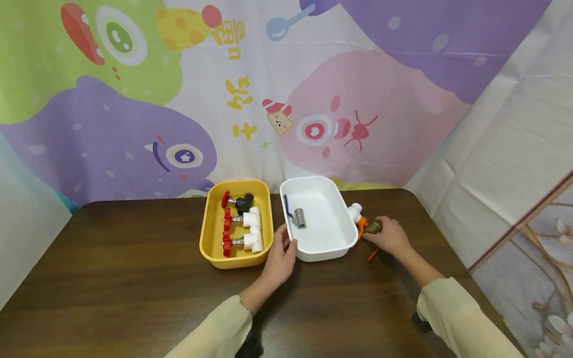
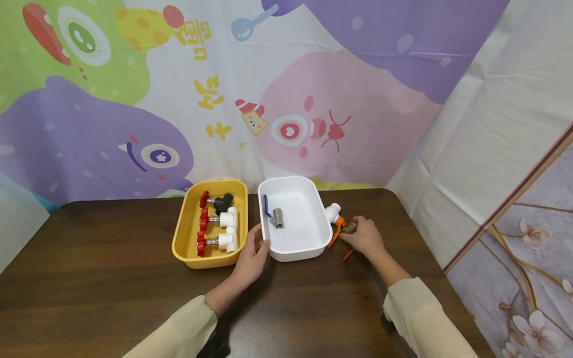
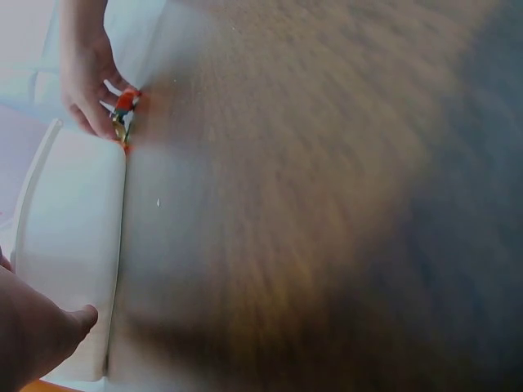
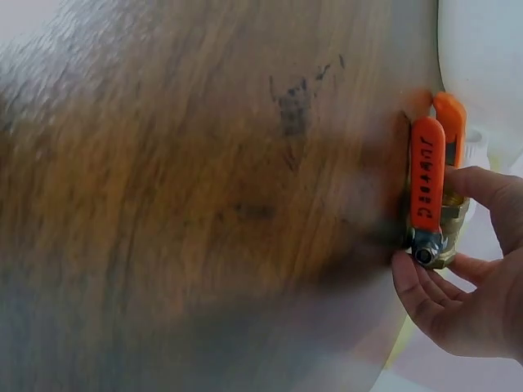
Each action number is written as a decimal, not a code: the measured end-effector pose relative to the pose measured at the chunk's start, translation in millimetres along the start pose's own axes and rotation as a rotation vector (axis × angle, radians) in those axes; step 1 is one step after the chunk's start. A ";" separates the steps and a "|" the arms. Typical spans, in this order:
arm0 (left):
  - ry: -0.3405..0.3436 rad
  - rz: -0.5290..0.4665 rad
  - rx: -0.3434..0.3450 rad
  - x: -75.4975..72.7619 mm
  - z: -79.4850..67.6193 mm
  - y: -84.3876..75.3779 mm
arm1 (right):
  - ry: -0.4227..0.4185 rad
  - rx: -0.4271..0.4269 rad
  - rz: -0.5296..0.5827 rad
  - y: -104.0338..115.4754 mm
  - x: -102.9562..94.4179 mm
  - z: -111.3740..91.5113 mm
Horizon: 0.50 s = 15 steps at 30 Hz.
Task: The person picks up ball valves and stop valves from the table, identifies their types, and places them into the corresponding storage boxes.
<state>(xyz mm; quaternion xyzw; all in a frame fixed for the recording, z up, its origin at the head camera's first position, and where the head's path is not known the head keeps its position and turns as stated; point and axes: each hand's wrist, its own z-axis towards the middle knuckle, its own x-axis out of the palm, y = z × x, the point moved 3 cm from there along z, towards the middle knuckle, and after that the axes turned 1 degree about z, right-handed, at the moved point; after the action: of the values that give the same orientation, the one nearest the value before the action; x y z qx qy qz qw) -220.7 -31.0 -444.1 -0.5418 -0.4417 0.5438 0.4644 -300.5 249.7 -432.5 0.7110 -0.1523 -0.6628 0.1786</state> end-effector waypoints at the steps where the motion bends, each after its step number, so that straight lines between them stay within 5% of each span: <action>1: -0.001 0.001 0.002 0.0 0.0 0.5 | -0.003 0.003 -0.001 0.1 0.7 0.2; 15: -0.001 0.018 0.019 -0.9 -0.1 1.3 | -0.042 0.003 0.027 1.6 -0.8 -1.9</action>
<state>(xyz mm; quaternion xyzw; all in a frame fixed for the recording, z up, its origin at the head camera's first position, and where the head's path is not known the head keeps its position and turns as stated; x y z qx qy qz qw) -220.6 -32.1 -445.2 -0.5412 -0.4319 0.5524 0.4641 -298.7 248.7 -431.0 0.6952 -0.1666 -0.6749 0.1830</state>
